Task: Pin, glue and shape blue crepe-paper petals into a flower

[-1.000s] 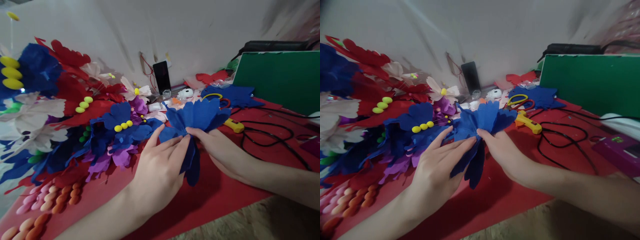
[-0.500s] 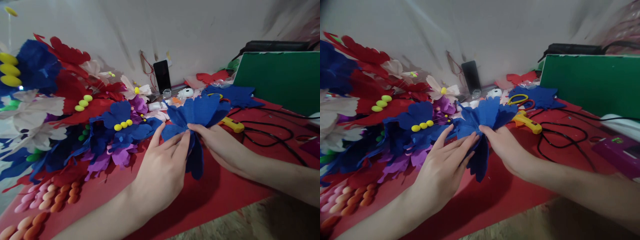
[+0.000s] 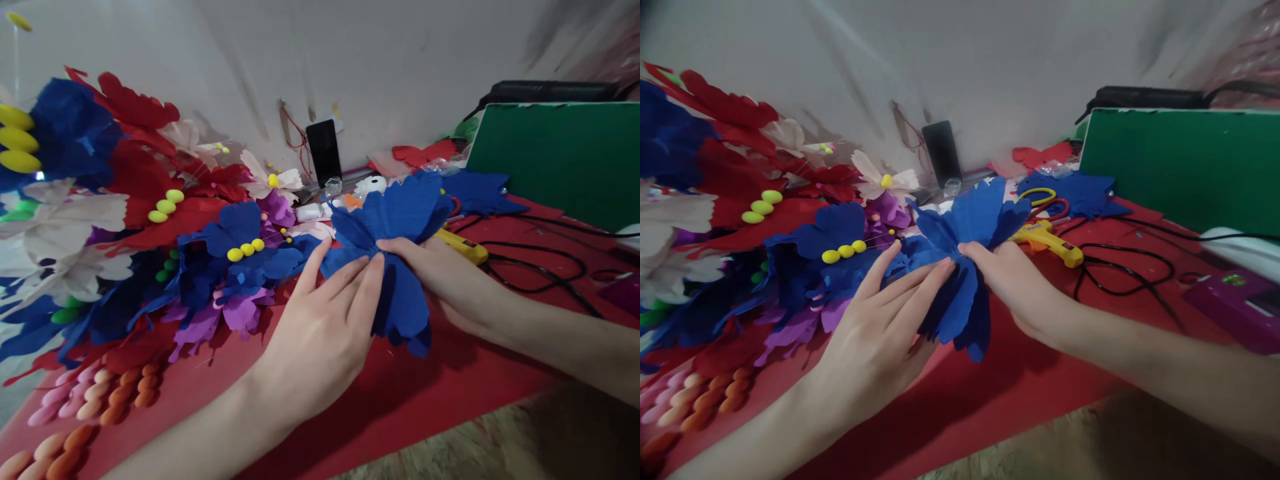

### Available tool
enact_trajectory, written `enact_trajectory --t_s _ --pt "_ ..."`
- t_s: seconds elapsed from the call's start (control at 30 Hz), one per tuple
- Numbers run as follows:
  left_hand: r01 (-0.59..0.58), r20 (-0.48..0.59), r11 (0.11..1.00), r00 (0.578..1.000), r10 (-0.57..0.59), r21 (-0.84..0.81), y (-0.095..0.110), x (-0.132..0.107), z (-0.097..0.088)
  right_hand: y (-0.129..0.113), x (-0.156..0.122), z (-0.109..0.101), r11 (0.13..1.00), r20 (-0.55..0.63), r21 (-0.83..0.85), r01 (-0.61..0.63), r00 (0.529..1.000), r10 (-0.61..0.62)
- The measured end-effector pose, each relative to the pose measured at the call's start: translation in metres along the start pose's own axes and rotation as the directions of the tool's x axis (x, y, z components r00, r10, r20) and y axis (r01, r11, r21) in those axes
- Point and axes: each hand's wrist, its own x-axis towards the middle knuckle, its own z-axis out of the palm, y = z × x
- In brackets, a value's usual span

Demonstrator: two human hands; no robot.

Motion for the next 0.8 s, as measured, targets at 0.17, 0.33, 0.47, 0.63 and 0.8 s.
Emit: enact_trajectory --t_s 0.17,0.33,0.47,0.63,0.8 --pt "-0.034 0.005 0.999 0.999 0.034 0.029 -0.001 0.001 -0.002 0.001 0.002 -0.001 0.995 0.109 0.004 -0.100 0.989 0.099" --pt "-0.064 0.010 0.997 0.998 0.064 0.037 -0.002 0.002 -0.003 0.000 0.003 -0.001 0.998 0.155 -0.023 -0.056 0.986 0.059" --pt "-0.065 0.024 0.996 0.998 0.064 0.054 -0.001 0.001 -0.003 0.000 0.002 0.000 0.996 0.170 -0.052 -0.069 0.983 0.077" --pt "-0.079 0.057 0.996 0.995 0.077 0.047 0.001 0.000 -0.005 -0.005 0.000 0.000 0.985 0.148 -0.154 -0.083 0.983 0.106" --pt "-0.064 0.101 0.998 0.993 0.064 -0.006 0.000 0.001 -0.008 -0.011 0.002 -0.002 0.971 0.169 -0.241 -0.009 0.984 0.051"
